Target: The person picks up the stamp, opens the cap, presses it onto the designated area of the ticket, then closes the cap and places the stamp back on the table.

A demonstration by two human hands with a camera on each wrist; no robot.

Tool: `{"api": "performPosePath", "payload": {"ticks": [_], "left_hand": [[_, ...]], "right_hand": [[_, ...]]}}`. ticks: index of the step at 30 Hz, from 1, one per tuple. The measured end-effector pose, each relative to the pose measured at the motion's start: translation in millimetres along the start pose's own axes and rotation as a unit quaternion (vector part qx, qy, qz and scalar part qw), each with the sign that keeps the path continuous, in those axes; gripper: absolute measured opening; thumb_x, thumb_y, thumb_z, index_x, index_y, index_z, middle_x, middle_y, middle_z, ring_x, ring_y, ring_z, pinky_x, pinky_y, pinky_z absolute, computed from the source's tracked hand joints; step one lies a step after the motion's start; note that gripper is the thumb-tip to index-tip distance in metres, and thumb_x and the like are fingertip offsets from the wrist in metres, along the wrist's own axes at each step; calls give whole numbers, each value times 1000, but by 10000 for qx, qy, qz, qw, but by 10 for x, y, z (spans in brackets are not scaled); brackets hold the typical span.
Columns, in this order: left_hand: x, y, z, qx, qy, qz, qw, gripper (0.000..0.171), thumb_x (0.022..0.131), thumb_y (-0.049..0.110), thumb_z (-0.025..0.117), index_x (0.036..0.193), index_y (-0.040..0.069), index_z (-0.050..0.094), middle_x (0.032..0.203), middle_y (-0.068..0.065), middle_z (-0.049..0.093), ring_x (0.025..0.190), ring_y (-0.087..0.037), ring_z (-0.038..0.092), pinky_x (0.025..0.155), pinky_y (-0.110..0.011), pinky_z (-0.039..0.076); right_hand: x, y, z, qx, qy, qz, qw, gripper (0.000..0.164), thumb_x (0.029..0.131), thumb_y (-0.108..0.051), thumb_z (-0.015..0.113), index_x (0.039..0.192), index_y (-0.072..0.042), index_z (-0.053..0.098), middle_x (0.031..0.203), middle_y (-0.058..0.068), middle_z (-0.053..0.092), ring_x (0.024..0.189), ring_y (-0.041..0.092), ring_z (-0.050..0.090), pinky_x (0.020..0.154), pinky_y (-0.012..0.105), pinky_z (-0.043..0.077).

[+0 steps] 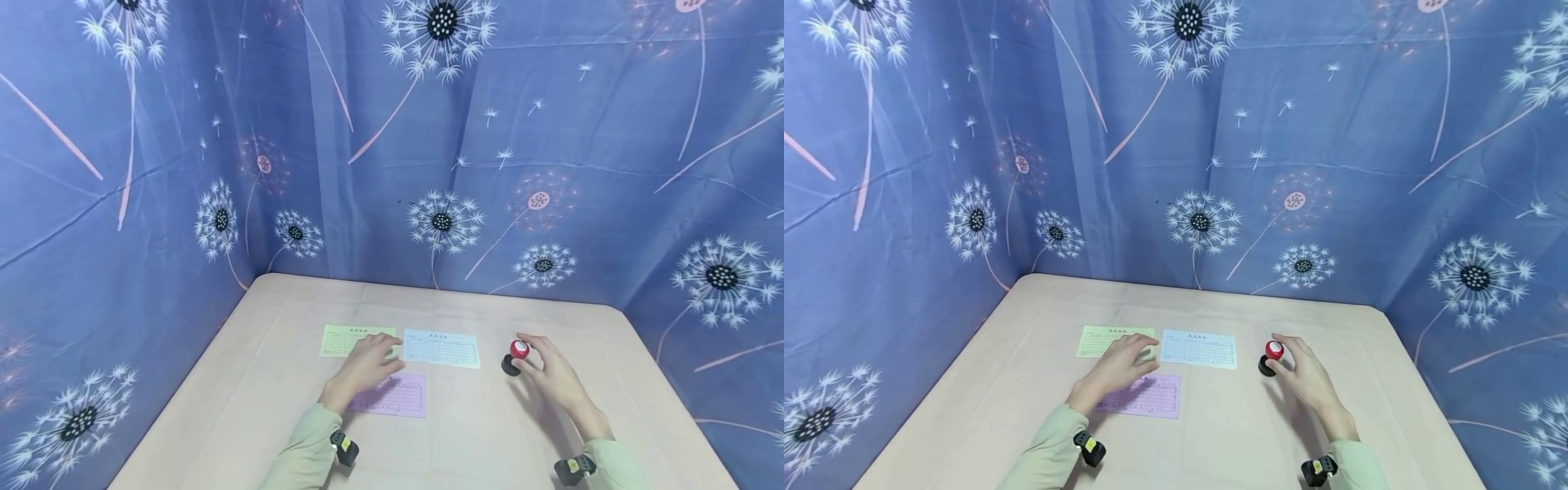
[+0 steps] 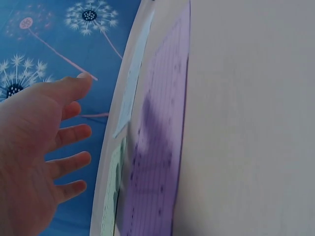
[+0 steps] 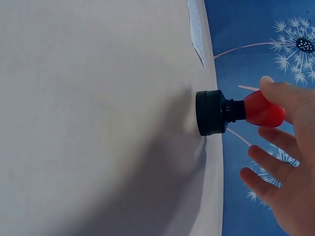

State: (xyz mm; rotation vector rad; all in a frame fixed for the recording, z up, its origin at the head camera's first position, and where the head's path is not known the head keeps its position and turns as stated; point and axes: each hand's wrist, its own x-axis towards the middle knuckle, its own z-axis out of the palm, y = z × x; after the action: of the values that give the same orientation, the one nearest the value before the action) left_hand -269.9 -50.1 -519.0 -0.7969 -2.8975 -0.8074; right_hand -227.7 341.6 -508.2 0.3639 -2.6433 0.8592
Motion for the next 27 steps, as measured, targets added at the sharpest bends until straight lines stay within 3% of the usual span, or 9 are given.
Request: {"api": "performPosePath", "payload": {"ticks": [14, 21, 27], "left_hand": [[138, 291, 147, -343, -110, 127, 9993, 48, 96, 43, 61, 138, 22, 56, 141, 0, 57, 136, -27, 49, 116, -50, 35], [175, 405, 270, -404, -119, 277, 9987, 47, 97, 44, 60, 138, 22, 56, 141, 1, 58, 133, -26, 51, 115, -49, 37], [227, 473, 353, -374, -184, 352, 9985, 47, 97, 46, 58, 138, 23, 56, 140, 1, 59, 131, -25, 52, 114, -46, 38]], "right_hand": [[3, 4, 51, -34, 6, 168, 9999, 53, 89, -18, 74, 136, -1, 56, 130, 24, 61, 121, 45, 55, 98, 63, 44], [-7, 22, 129, 111, 320, 59, 9994, 47, 90, -10, 72, 134, 0, 57, 118, 18, 68, 101, 34, 67, 81, 46, 58], [-12, 1, 153, 445, 340, 400, 9976, 47, 90, -9, 72, 134, -1, 57, 120, 21, 67, 93, 36, 71, 77, 33, 61]]}}
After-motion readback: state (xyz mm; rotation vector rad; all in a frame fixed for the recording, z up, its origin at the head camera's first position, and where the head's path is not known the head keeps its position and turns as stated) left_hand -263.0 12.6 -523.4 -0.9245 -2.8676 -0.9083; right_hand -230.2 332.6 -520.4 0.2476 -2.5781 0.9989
